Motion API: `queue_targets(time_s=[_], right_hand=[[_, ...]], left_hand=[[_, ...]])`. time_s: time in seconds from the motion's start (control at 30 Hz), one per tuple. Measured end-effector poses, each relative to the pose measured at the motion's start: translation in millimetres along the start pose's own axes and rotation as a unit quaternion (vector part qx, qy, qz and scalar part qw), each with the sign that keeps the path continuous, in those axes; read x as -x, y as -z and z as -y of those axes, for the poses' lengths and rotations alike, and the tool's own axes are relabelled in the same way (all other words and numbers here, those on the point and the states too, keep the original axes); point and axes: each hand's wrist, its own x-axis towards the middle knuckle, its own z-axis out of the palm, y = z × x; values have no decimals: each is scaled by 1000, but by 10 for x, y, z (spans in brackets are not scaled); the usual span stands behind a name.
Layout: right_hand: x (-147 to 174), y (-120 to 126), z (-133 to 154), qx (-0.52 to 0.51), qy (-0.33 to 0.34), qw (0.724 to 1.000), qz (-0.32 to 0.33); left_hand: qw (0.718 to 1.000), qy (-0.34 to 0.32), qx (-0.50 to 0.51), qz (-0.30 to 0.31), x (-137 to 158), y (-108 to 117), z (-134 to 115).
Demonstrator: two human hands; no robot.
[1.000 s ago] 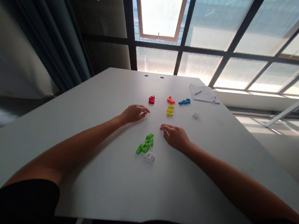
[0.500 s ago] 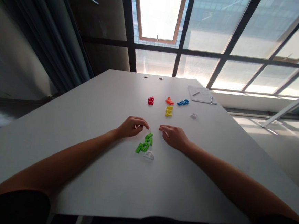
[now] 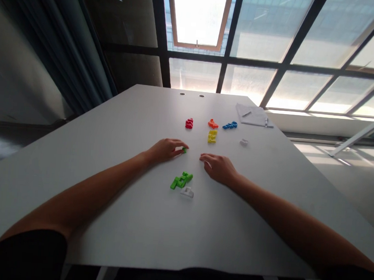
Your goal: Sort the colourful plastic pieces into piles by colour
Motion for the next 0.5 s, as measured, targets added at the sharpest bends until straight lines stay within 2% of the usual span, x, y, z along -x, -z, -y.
queue_targets(time_s=[0.13,0.27,0.5], right_hand=[[-6,-6,-8,1,0,1000,0],[-1,-16,-28,-3,6,1000,-8],[4,-56,-91,-16,12,1000,-18]], left_hand=[[997,55,-52,-34,-245,-32,264],[995,81,-46,-43,-469,-85,456],[995,88,9,-50,-744,-207,569]])
